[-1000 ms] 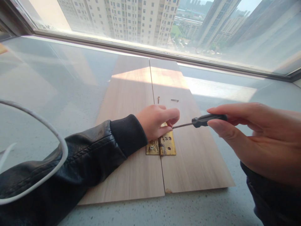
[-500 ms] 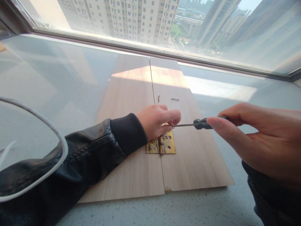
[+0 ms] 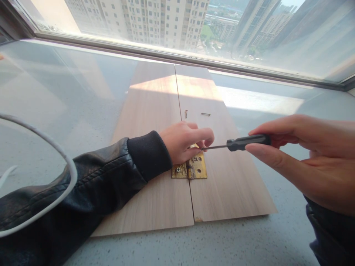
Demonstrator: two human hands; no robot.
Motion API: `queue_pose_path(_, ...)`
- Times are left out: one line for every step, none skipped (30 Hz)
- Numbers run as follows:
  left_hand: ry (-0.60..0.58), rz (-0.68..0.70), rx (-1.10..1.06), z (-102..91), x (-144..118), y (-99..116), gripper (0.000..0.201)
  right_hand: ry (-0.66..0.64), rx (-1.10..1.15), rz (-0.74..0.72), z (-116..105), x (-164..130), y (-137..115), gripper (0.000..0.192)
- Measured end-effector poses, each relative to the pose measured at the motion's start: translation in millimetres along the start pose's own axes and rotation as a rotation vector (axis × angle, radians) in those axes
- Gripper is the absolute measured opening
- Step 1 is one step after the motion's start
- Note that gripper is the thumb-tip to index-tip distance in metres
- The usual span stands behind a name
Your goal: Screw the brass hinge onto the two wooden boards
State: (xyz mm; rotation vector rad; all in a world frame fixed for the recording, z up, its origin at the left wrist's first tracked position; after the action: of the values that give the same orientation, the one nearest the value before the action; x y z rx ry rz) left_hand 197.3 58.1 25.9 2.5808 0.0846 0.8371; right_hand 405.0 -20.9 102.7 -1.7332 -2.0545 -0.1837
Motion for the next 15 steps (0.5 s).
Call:
queue_pose_path(-0.006, 0.008, 0.001, 0.5, -0.3, 0.4, 0.014, -0.007, -0.021, -0.023, -1.3, 0.9, -3.0, 0.033)
queue_pose_path(-0.01, 0.014, 0.002, 1.2, -0.5, 0.7, 0.013, 0.002, -0.037, -0.047, -2.6, 1.5, -6.3, 0.041)
queue_pose_path(-0.014, 0.018, 0.005, 1.8, -0.8, 0.7, 0.013, 0.013, -0.051, -0.064, -3.4, 1.7, -9.3, 0.046)
queue_pose_path(-0.017, 0.021, 0.01, 2.3, -1.1, 0.5, 0.013, 0.019, -0.061, -0.07, -3.9, 1.6, -11.7, 0.048)
queue_pose_path(-0.02, 0.025, 0.011, 2.6, -1.5, 0.1, 0.014, 0.027, -0.064, -0.074, -3.9, 1.1, -13.2, 0.046)
queue_pose_path(-0.018, 0.03, 0.009, 2.4, -1.8, -0.6, 0.017, 0.033, -0.065, -0.08, -3.7, 0.2, -13.9, 0.041)
queue_pose_path(-0.012, 0.037, 0.007, 1.7, -2.2, -1.5, 0.022, 0.035, -0.064, -0.082, -3.1, -0.9, -13.6, 0.035)
queue_pose_path(-0.002, 0.042, 0.012, 0.5, -2.6, -2.7, 0.026, 0.036, -0.062, -0.084, -2.4, -2.0, -12.7, 0.029)
queue_pose_path(0.012, 0.048, 0.02, -1.1, -2.9, -3.9, 0.028, 0.034, -0.059, -0.085, -1.6, -3.2, -11.4, 0.025)
queue_pose_path(0.026, 0.055, 0.03, -3.0, -3.2, -5.2, 0.027, 0.034, -0.056, -0.08, -1.1, -4.2, -9.8, 0.022)
queue_pose_path(0.037, 0.062, 0.04, -4.9, -3.5, -6.5, 0.025, 0.034, -0.055, -0.073, -0.8, -5.0, -8.3, 0.021)
queue_pose_path(0.047, 0.07, 0.049, -6.5, -3.7, -7.6, 0.021, 0.032, -0.055, -0.063, -0.8, -5.5, -7.1, 0.021)
queue_pose_path(0.054, 0.08, 0.051, -7.6, -3.9, -8.6, 0.017, 0.034, -0.056, -0.057, -1.2, -5.8, -6.5, 0.021)
queue_pose_path(0.061, 0.093, 0.042, -8.0, -4.0, -9.5, 0.015, 0.036, -0.057, -0.059, -1.9, -6.0, -6.7, 0.022)
queue_pose_path(0.067, 0.106, 0.028, -7.9, -4.1, -10.2, 0.014, 0.035, -0.06, -0.062, -2.6, -5.8, -7.5, 0.021)
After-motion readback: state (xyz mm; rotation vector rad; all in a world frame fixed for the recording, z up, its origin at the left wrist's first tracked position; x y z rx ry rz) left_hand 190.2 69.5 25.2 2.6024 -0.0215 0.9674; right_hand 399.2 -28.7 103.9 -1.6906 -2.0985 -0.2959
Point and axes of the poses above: each hand's wrist, its own x-axis towards the middle knuckle, its own z-axis out of the palm, y = z × x, the point moved 2 cm from there along x, towards the middle knuckle, and after that the axes turned 14 degrees about z, right-handed, at the moved point
